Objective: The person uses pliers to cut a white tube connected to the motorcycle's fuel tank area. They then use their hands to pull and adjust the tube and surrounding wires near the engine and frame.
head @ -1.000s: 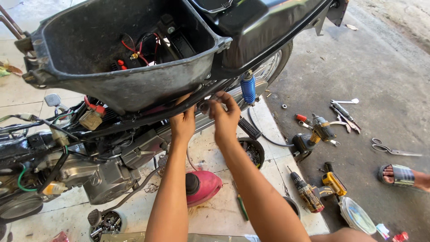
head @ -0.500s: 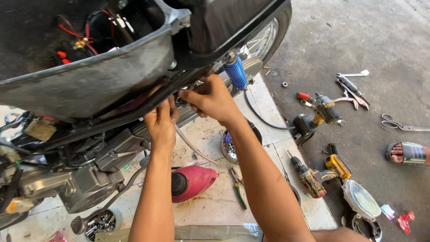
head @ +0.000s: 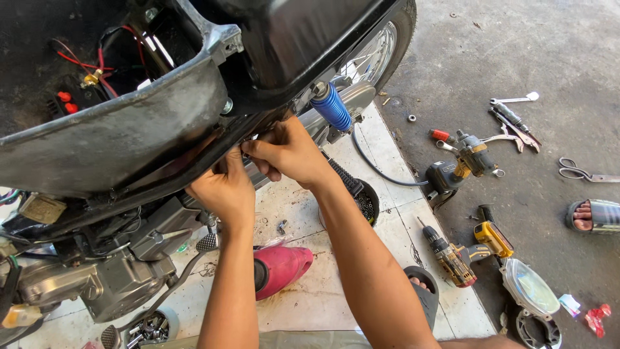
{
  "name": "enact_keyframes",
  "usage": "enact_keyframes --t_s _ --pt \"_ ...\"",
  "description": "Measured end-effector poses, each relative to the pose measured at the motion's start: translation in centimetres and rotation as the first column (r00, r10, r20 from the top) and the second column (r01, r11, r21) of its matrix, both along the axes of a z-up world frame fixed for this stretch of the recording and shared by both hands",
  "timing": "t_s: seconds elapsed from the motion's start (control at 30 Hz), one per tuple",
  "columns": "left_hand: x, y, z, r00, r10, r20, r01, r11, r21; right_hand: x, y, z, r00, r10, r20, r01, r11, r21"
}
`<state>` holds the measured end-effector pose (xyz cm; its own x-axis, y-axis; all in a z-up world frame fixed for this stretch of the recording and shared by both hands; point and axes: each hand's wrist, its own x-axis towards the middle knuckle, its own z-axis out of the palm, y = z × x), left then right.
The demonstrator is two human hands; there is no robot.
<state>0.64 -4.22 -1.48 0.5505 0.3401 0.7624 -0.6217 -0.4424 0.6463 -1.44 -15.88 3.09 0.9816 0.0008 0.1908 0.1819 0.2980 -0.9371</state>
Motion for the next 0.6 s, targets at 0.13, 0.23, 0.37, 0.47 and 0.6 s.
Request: enact_keyframes --t_s 0.13,0.23,0.37,0.47,0.6 --pt "1.6 0.3 -2.8 0.99 0.128 0.054 -0.129 0.991 0.016 0.4 -0.2 0.4 0.998 0.059 -0.01 -0.059 0.998 -0.025" --pt "2.3 0.6 -5.2 0.968 0.248 0.039 -0.251 0.957 0.142 1.4 -0.7 -1.5 0.996 0.051 -0.072 -0.06 0.989 -0.134" --pt "2.4 0.2 -5.3 0.966 0.256 0.049 -0.26 0.95 0.17 1.2 -0.9 0.0 0.99 0.084 -0.111 -0.102 0.98 -0.169" --pt "1.8 -0.4 -4.3 0.967 0.253 0.037 -0.256 0.955 0.153 1.6 -1.4 -0.7 0.985 0.082 -0.15 -0.116 0.966 -0.233" --pt "1.7 -1.0 -2.9 0.965 0.26 0.035 -0.262 0.964 0.053 1.9 -1.5 -0.7 0.979 0.121 -0.166 -0.153 0.968 -0.2"
